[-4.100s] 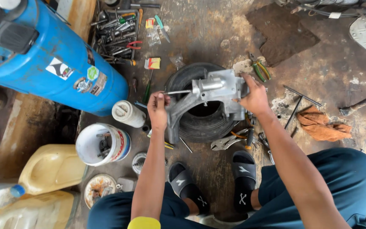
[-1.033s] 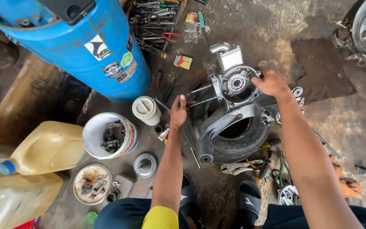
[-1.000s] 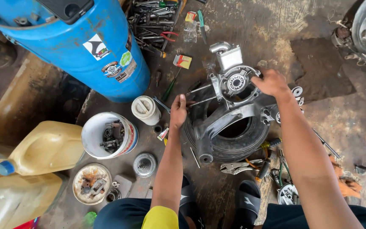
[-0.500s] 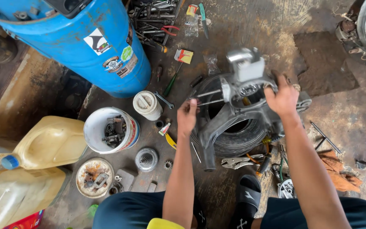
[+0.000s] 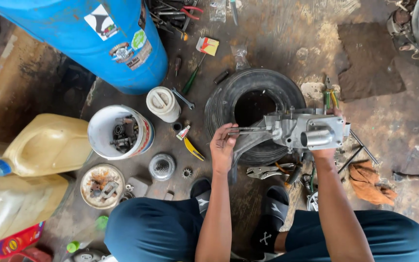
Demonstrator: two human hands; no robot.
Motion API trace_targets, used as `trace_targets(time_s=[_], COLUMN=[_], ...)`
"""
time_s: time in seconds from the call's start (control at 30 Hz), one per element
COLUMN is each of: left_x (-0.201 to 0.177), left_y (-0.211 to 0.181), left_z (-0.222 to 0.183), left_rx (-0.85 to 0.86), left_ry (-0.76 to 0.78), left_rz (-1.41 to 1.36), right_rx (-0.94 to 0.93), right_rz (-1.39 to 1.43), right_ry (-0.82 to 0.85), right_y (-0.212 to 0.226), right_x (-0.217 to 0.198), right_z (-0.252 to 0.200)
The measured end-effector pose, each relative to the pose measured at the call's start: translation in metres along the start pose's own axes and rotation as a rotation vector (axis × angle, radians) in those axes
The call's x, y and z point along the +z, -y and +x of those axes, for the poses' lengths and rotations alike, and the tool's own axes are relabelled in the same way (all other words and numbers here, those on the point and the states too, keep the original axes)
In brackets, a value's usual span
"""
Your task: The person sits on the workshop floor working on a motorcycle engine crankcase and clutch assembly. They press a bearing into the crankcase by hand, lift the engine cover, then hold a gear stack and scrape and brush its teeth with a yellow utility knife and a brush, finally separating a gear disc from the shaft.
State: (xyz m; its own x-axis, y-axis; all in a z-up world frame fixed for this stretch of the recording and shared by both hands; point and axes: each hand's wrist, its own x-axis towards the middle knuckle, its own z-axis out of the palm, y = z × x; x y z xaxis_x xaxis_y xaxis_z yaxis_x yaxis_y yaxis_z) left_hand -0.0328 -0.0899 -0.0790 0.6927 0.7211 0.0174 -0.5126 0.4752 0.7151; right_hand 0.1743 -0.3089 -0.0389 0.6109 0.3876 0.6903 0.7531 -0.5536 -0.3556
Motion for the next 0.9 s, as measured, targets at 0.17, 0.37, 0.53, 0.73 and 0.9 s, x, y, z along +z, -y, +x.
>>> trace_targets(time_s=[0.17, 0.37, 0.53, 0.73, 0.9], left_x=[0.007, 0.013, 0.012, 0.016, 0.016], left_y=[-0.01, 0.011, 0.023, 0.029, 0.034], left_z=[-0.003, -0.006, -0.005, 0.002, 0.002], left_rx=[-0.025, 0.01, 0.034, 0.074, 0.072], left_ry=[0.031, 0.008, -0.019, -0.106, -0.131], left_rz=[-0.011, -0.184, -0.19, -0.17, -0.133], right_rx=[0.056, 0.102, 0.144, 0.189, 0.23], right_rz=[0.039, 0.093, 0.14, 0.196, 0.269], right_ry=[-0.029, -0.042, -0.064, -0.102, -0.133], right_y=[0.004, 0.004, 0.001, 0.002, -0.002], right_x=[-0.002, -0.01, -0.006, 0.006, 0.004], right_z=[-0.011, -0.023, -0.024, -0.011, -0.013])
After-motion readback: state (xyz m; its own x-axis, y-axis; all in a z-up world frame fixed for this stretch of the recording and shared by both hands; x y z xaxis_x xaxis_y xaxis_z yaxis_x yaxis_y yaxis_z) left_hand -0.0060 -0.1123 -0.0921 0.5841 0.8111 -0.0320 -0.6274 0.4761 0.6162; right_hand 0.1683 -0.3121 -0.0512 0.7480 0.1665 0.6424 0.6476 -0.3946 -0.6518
